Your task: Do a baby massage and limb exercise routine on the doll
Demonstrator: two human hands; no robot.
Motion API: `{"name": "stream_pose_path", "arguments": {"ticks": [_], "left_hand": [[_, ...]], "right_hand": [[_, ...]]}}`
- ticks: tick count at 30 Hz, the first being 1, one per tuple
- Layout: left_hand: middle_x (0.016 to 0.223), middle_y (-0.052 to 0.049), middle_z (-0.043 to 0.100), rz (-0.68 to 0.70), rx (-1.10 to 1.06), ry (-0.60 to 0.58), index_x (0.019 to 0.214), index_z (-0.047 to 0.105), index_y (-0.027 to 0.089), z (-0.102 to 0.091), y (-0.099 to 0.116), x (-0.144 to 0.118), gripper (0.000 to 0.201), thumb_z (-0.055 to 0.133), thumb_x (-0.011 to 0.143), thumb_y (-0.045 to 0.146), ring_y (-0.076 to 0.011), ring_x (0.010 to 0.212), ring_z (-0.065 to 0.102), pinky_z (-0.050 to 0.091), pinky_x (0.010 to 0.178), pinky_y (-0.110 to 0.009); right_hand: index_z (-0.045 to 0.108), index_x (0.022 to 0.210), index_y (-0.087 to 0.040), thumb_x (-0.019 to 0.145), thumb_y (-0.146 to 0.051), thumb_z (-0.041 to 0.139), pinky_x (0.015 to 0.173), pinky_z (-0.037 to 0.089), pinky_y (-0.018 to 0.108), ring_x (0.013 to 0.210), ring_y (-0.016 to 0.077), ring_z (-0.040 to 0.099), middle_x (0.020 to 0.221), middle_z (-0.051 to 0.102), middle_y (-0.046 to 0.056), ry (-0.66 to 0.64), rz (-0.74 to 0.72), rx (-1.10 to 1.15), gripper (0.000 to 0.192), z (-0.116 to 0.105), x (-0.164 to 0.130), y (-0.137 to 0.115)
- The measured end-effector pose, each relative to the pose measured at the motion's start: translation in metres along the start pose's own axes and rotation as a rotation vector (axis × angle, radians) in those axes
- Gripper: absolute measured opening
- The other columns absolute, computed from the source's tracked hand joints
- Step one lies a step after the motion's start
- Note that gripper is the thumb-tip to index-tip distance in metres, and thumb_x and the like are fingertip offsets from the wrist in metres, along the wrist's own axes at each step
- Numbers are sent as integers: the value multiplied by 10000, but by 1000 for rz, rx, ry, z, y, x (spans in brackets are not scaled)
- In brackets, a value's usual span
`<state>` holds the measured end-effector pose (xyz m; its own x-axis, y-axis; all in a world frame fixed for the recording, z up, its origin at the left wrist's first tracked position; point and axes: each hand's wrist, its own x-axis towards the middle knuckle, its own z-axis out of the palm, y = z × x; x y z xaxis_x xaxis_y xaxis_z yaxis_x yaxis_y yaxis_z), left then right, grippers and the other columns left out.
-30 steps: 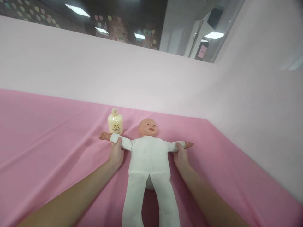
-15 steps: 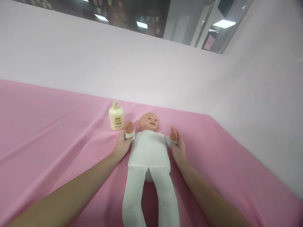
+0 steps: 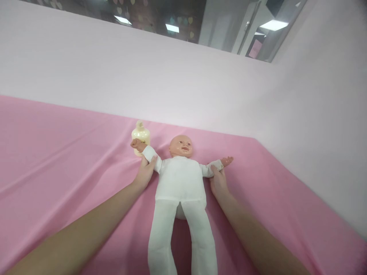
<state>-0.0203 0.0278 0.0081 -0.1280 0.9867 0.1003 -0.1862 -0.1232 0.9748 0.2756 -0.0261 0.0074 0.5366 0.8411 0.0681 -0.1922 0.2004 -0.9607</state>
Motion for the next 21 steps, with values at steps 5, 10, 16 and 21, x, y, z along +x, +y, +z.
{"name": "stream_pose_path", "arguments": {"ticks": [5, 10, 16, 21], "left_hand": [[1246, -73, 644, -46, -278, 3, 1301, 522, 260, -3, -5, 11, 519, 784, 874, 397, -235, 1146, 634, 549, 957, -375], [1165, -43, 630, -56, -242, 27, 1285, 461, 264, -1, -5, 10, 711, 906, 730, 293, -219, 1038, 644, 564, 888, -368], [1273, -96, 625, -18, 31, -15, 1345, 442, 245, -1, -3, 5, 773, 907, 731, 305, -268, 1177, 633, 541, 996, -412], [1198, -92, 712, 88, 306, -203, 1300, 602, 216, 0, 5, 0, 462, 721, 858, 280, -306, 1128, 671, 510, 1045, -480]], "right_hand": [[374, 1587, -348, 852, -392, 649, 1073, 580, 474, 1300, 286, 644, 1437, 621, 74, 3, 8, -17, 785, -5, 6, 2], [341, 1612, -338, 855, -444, 676, 1121, 550, 483, 1366, 284, 597, 1520, 565, 78, -56, -63, -104, 834, -3, -1, -2], [547, 1379, -254, 806, -432, 751, 1117, 515, 566, 1187, 321, 655, 1291, 671, 125, -70, -105, -276, 633, 1, -7, -3], [658, 1304, -273, 837, -325, 677, 1136, 489, 535, 1199, 294, 665, 1259, 735, 70, -284, -187, -396, 470, 3, -13, -9]]}}
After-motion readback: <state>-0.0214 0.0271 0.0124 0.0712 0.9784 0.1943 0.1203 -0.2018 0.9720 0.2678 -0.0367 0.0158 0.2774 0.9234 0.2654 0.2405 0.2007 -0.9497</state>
